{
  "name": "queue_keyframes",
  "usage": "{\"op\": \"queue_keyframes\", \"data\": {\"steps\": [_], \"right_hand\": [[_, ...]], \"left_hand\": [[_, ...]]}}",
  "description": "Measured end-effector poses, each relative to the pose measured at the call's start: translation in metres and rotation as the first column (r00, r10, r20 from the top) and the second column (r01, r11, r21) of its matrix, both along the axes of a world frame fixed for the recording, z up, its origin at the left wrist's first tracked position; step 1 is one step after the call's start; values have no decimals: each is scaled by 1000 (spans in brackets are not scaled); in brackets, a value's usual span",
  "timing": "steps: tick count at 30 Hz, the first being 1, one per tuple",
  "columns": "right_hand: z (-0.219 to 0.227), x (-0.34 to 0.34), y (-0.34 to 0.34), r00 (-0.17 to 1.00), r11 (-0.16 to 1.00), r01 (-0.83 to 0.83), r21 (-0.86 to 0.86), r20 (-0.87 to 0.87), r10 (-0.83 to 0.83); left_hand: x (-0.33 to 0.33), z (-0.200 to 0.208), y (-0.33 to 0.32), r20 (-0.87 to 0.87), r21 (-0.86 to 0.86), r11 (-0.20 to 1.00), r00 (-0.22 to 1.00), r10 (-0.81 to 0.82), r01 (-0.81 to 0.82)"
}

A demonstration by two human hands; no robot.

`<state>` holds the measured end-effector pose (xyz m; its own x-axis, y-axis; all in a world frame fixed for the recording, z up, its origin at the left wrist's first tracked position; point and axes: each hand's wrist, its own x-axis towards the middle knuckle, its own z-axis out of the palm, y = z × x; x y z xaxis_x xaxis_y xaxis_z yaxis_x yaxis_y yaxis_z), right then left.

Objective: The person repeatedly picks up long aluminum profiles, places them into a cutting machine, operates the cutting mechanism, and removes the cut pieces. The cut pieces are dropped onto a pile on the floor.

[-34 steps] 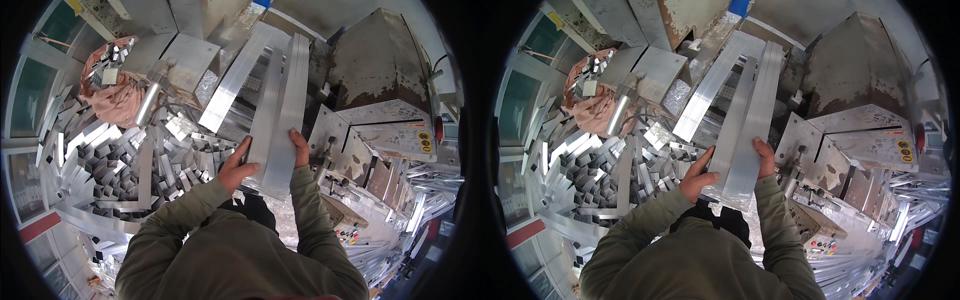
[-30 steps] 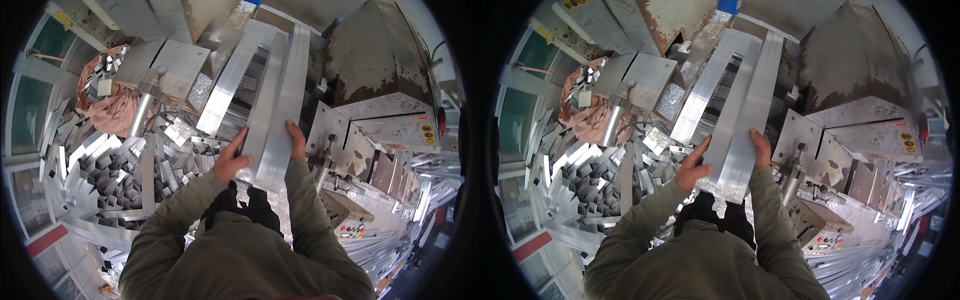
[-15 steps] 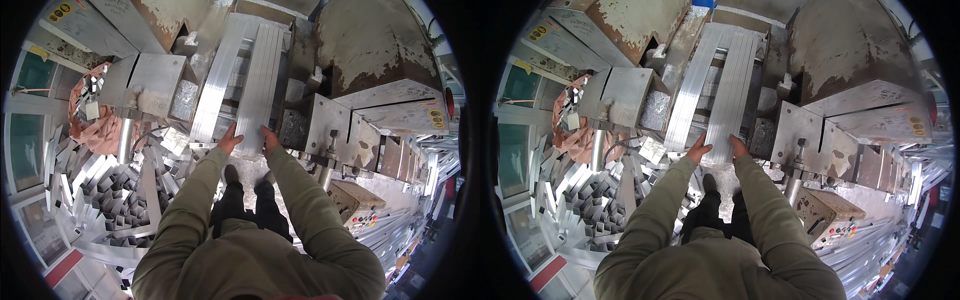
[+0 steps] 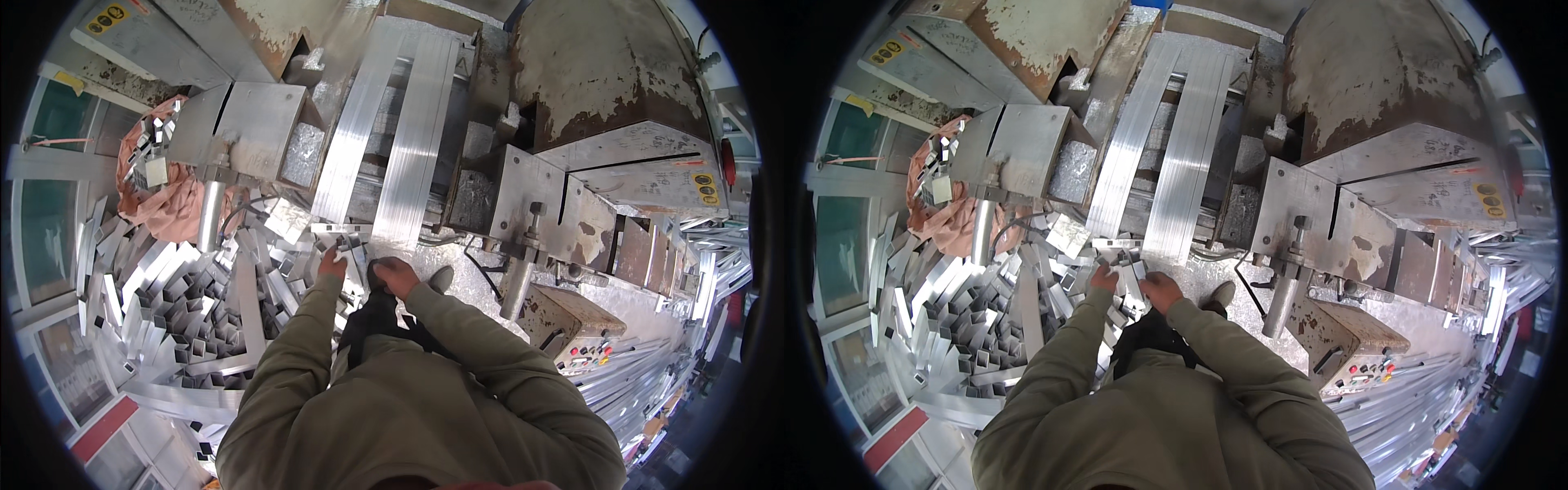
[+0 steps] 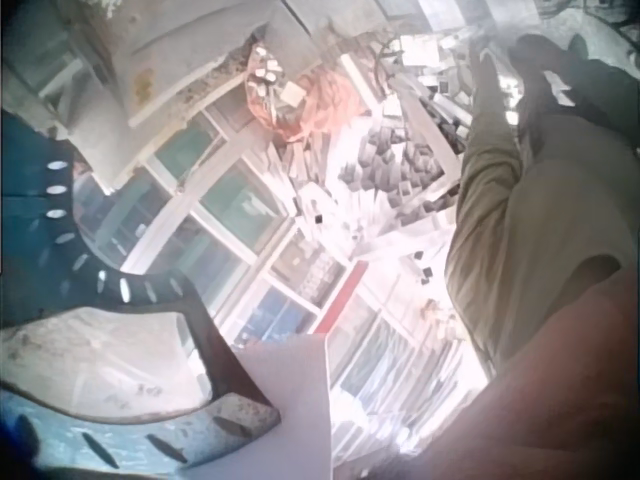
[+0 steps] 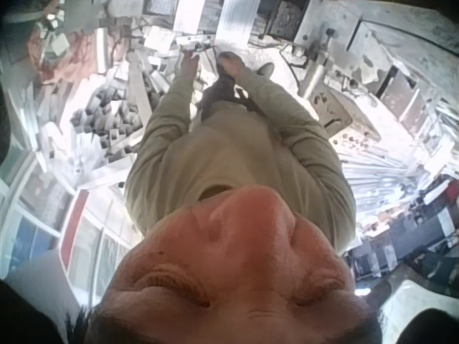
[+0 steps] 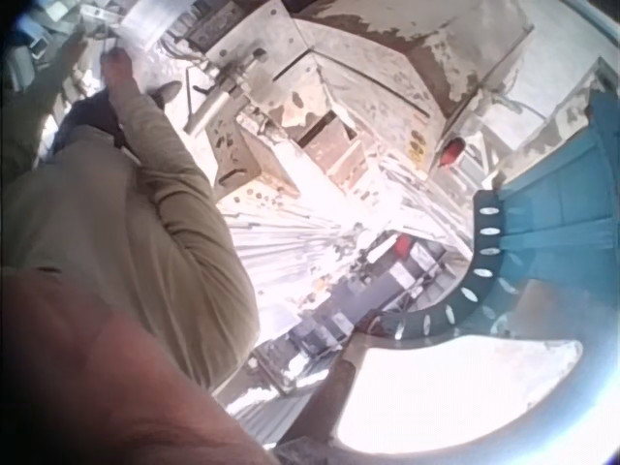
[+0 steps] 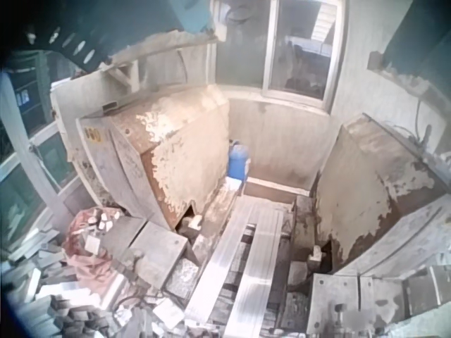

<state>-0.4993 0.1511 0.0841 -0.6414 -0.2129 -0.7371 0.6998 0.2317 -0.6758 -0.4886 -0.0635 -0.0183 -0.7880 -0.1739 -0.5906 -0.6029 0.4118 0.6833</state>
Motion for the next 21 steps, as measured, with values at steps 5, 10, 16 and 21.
{"op": "queue_keyframes", "data": {"steps": [5,10,16,21], "right_hand": [[40,27,23,934,951,-306,47,-179,310],[70,53,65,914,919,-342,194,-157,373],[81,93,117,908,883,-321,342,-155,389],[54,137,168,958,844,-158,512,-128,257]], "left_hand": [[109,-40,-69,155,-218,973,987,-41,75],[136,3,-86,306,-73,997,952,-11,36],[117,21,-84,137,31,999,990,26,-31],[88,52,-62,16,24,995,996,93,-93]]}}
